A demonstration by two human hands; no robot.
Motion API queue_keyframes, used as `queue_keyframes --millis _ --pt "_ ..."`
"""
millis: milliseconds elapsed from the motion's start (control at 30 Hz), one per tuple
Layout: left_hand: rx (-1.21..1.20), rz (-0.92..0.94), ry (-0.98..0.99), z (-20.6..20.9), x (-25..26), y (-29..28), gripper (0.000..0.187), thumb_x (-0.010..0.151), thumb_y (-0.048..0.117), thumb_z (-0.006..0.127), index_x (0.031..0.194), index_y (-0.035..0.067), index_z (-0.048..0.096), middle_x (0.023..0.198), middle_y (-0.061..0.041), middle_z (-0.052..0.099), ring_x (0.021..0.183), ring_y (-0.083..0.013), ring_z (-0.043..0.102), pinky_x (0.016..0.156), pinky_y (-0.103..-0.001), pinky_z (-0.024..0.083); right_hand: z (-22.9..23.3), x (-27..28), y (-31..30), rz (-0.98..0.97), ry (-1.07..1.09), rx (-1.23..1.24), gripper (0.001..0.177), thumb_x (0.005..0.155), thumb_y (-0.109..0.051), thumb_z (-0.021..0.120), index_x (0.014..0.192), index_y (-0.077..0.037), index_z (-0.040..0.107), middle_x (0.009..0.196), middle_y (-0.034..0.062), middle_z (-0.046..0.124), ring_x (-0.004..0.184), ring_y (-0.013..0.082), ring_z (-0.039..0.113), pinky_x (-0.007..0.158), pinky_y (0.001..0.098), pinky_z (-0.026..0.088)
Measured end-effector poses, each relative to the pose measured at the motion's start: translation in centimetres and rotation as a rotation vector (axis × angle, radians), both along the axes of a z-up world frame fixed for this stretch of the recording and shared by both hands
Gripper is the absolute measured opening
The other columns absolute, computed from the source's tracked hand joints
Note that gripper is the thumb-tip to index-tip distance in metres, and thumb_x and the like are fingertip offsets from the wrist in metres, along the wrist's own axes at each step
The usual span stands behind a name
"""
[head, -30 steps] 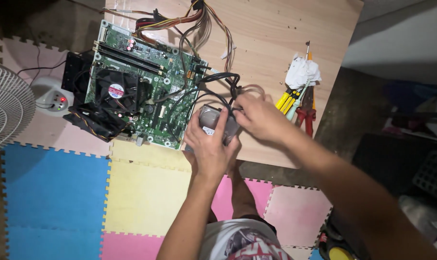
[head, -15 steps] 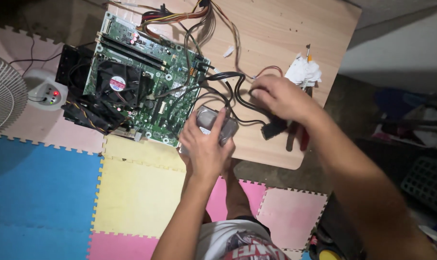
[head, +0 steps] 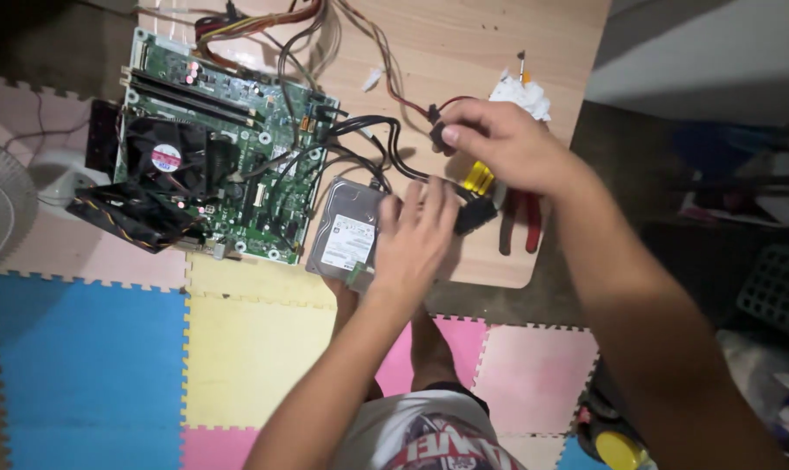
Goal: Connecting hardware components including a motherboard, hard drive, and power supply unit.
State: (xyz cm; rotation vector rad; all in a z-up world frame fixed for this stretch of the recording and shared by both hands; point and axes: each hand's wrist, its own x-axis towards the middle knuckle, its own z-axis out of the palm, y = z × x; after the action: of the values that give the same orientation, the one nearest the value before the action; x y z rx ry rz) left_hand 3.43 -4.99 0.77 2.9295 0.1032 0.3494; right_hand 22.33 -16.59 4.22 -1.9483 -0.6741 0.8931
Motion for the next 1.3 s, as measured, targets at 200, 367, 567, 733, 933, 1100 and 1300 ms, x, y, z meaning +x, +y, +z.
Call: queue_keyframes --millis 200,367,567,733,933,1100,1300 --pt "0.295 -0.215 0.171 -2.2 3.8 -0.8 0.032 0.095 0.024 0.056 0.121 0.009 0.064 0.119 -0.01 0.061 0.119 -0.0262 0.054 0.109 -0.047 0.038 0.1 0.9 0.2 -0.016 0.273 0.222 0.022 0.107 -0.016 0.057 0.116 0.001 0.067 0.101 0.0012 0.071 0.096 0.0096 0.066 0.092 0.0272 0.054" --pt "0.106 -0.34 0.113 4.6 2.2 0.4 0.032 0.087 0.024 0.058 0.115 0.009 0.062 0.111 -0.008 0.06 0.109 -0.0255 0.056 0.098 -0.043 0.043 -0.5 1.0 -0.7 -0.035 0.23 0.182 0.022 0.105 -0.019 0.06 0.116 -0.001 0.067 0.1 0.0016 0.072 0.094 0.0094 0.066 0.088 0.0273 0.054" --pt "0.071 -0.368 0.257 9.6 -3.8 0.4 0.031 0.086 0.023 0.06 0.115 0.01 0.06 0.111 -0.011 0.06 0.105 -0.0267 0.057 0.083 -0.039 0.047 0.6 -2.3 0.4 0.204 -0.281 -0.112 0.02 0.094 -0.021 0.069 0.109 -0.007 0.071 0.099 0.0118 0.071 0.092 0.0297 0.069 0.081 0.0403 0.054" --pt "0.056 -0.375 0.275 6.2 -6.3 1.7 0.035 0.086 0.022 0.06 0.119 0.009 0.059 0.118 -0.015 0.06 0.103 -0.0288 0.057 0.08 -0.04 0.049 0.1 -5.2 2.7 0.247 -0.446 -0.143 0.021 0.088 -0.019 0.069 0.105 -0.007 0.071 0.101 0.0147 0.069 0.097 0.0387 0.066 0.082 0.0495 0.051" --pt "-0.006 -0.4 0.277 1.6 -7.1 3.7 0.041 0.087 0.022 0.061 0.124 0.007 0.058 0.127 -0.017 0.058 0.109 -0.0311 0.057 0.087 -0.042 0.049 -2.0 -7.2 4.3 0.123 -0.39 -0.217 0.018 0.09 -0.016 0.068 0.106 -0.007 0.068 0.105 0.0141 0.067 0.102 0.0383 0.064 0.084 0.0498 0.05" --pt "-0.036 -0.423 0.228 1.9 -8.2 4.7 0.05 0.083 0.02 0.061 0.131 0.006 0.056 0.135 -0.019 0.056 0.119 -0.0334 0.057 0.096 -0.044 0.048 -2.8 -7.8 4.8 0.045 -0.415 -0.164 0.021 0.085 -0.011 0.068 0.104 -0.003 0.066 0.106 0.0172 0.062 0.102 0.0408 0.061 0.081 0.05 0.05" --pt "-0.412 -0.023 0.071 0.8 -11.8 3.8 0.063 0.088 0.014 0.07 0.145 0.006 0.046 0.142 -0.021 0.047 0.131 -0.0384 0.047 0.109 -0.05 0.039 -3.2 -7.1 5.1 0.034 -0.294 -0.224 0.015 0.086 -0.009 0.068 0.099 -0.003 0.067 0.099 0.016 0.061 0.098 0.0395 0.062 0.083 0.049 0.049"
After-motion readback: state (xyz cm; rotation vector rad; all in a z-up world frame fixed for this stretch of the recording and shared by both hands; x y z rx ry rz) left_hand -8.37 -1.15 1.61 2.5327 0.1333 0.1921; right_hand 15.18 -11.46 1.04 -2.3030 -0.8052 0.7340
